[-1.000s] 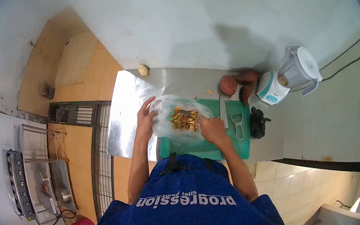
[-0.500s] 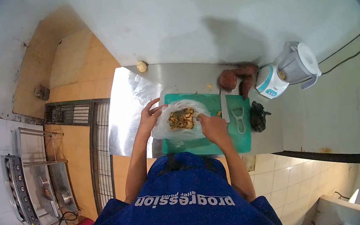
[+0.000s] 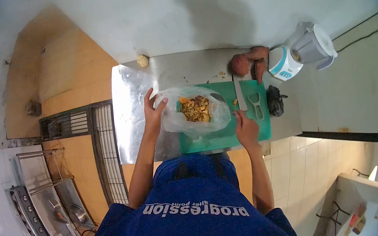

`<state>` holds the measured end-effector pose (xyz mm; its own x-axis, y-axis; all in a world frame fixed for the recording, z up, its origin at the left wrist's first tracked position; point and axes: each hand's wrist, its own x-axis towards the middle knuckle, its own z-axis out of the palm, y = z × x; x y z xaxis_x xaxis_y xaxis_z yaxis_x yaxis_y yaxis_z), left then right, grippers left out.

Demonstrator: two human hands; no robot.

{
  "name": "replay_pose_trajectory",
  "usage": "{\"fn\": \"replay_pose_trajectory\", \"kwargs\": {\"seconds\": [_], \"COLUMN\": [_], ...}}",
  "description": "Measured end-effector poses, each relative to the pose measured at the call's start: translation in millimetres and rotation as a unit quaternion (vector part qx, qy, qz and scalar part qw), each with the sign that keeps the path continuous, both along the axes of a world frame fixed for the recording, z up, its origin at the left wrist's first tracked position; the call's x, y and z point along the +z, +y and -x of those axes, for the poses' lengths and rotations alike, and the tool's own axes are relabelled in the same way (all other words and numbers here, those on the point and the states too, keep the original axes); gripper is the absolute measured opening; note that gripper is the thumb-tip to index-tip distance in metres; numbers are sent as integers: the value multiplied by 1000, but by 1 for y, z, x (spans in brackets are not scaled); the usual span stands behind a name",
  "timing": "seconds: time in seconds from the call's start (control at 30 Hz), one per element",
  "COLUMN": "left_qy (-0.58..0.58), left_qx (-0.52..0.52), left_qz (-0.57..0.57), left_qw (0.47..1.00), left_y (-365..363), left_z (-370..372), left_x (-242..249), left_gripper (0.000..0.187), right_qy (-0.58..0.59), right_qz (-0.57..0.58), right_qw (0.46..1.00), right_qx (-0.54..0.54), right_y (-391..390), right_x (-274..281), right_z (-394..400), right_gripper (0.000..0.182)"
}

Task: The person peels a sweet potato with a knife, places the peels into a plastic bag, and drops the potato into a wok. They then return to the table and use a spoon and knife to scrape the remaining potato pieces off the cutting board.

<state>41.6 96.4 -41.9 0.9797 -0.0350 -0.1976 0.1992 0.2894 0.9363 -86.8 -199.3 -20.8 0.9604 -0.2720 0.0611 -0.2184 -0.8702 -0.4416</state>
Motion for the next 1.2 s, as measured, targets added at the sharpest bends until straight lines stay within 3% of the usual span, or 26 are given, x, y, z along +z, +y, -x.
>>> {"fn": "replay_pose_trajectory", "kwargs": {"seconds": [0.07,0.13,0.17,0.27,0.37,0.43,0.47,0.53,0.6,0.67,0.73,0.8,0.87,0.9,0.97,1.03,1.2], "left_qy": [49,32,13,78,124,152,186,168,157,126,85,40,61,68,118,202,142], "left_qx": [7,-16,-38,-105,-47,-36,-26,-36,-42,-34,17,57,85,64,55,60,-3], "left_qz": [-130,-160,-188,-105,-53,-18,20,-6,-27,104,150,195,111,76,44,-16,-89], "left_qw": [990,986,981,986,990,988,982,985,986,986,985,978,988,993,990,977,986], "left_y": [2,4,5,9,-7,-22,-28,-45,-56,-61,-55,-50,-47,-42,-35,-39,-43], "left_z": [9,23,32,46,52,45,44,39,39,41,41,41,40,38,36,40,45], "left_x": [-24,-40,-48,-61,-38,-41,-45,-32,-12,17,31,36,30,12,-24,-18,-8], "left_gripper": [71,68,65,57,53,57,62,67,72,81,79,76,76,67,61,46,45], "right_qy": [-12,120,120,24,-87,-27,-29,143,150,160,69,66,56,55,101,114,101], "right_qz": [-44,99,98,55,-57,-384,-387,-489,-467,-443,-640,-642,-643,-643,-470,-452,-486], "right_qw": [999,985,985,998,994,922,921,861,870,875,761,758,757,757,863,873,865], "right_qx": [-12,74,75,35,-21,-39,-34,-5,51,112,82,91,98,99,156,145,78], "right_y": [4,11,8,-16,-35,-35,-33,-24,-33,-42,-48,-57,-69,-75,-83,-83,-87], "right_x": [4,5,0,-18,-30,-52,-56,-55,-63,-57,-15,1,8,-5,-49,-55,-46], "right_z": [8,15,16,-1,-25,-40,-42,-49,-62,-72,-78,-85,-88,-91,-96,-91,-73], "right_gripper": [23,22,22,22,24,29,29,31,30,28,27,27,28,28,29,31,32]}}
